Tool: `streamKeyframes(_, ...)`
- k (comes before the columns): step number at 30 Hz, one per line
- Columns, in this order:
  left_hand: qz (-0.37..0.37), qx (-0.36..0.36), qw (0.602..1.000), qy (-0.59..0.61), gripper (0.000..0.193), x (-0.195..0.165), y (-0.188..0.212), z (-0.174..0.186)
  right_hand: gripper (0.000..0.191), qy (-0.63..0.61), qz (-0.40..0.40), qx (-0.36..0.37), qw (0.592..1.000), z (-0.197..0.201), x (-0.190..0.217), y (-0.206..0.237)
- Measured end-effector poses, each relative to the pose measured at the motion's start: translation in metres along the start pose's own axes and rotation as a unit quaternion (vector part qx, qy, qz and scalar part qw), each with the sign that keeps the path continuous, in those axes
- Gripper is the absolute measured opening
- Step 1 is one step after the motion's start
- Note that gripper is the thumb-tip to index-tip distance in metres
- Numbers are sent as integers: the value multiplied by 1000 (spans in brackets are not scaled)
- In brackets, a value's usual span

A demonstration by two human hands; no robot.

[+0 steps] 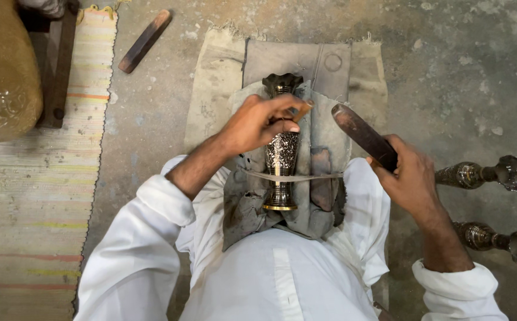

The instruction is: The person sits cross-legged on the floor with an ornate brass vase strapped to a cloth pad on their lap. They hold a small punch against the vase surface and strike it with a wooden mallet, repositioning the punch repeatedly to engrave decorative patterns, then rotate the vase and continue working on other areas.

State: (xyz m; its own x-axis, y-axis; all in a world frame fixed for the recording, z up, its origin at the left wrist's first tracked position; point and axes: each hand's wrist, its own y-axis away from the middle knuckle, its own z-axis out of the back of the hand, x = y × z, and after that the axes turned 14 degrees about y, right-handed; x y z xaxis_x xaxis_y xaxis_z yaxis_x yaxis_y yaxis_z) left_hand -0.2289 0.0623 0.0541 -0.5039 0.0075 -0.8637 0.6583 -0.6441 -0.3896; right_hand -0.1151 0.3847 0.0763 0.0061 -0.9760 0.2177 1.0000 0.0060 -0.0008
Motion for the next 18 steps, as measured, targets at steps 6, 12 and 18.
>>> streamKeyframes(6, 69, -24, 997, 14, 40, -1, 10, -1, 43, -71, -22, 74, 994, 1, 6, -13)
streamKeyframes(12, 43, -17, 999, 11, 38, -5, 11, -6, 35, 4, 60, 17, 998, 12, 15, -22)
streamKeyframes(18, 64, -20, 998, -16, 37, -7, 10, -9, 31, -47, 4, -75, 996, 12, 15, -30)
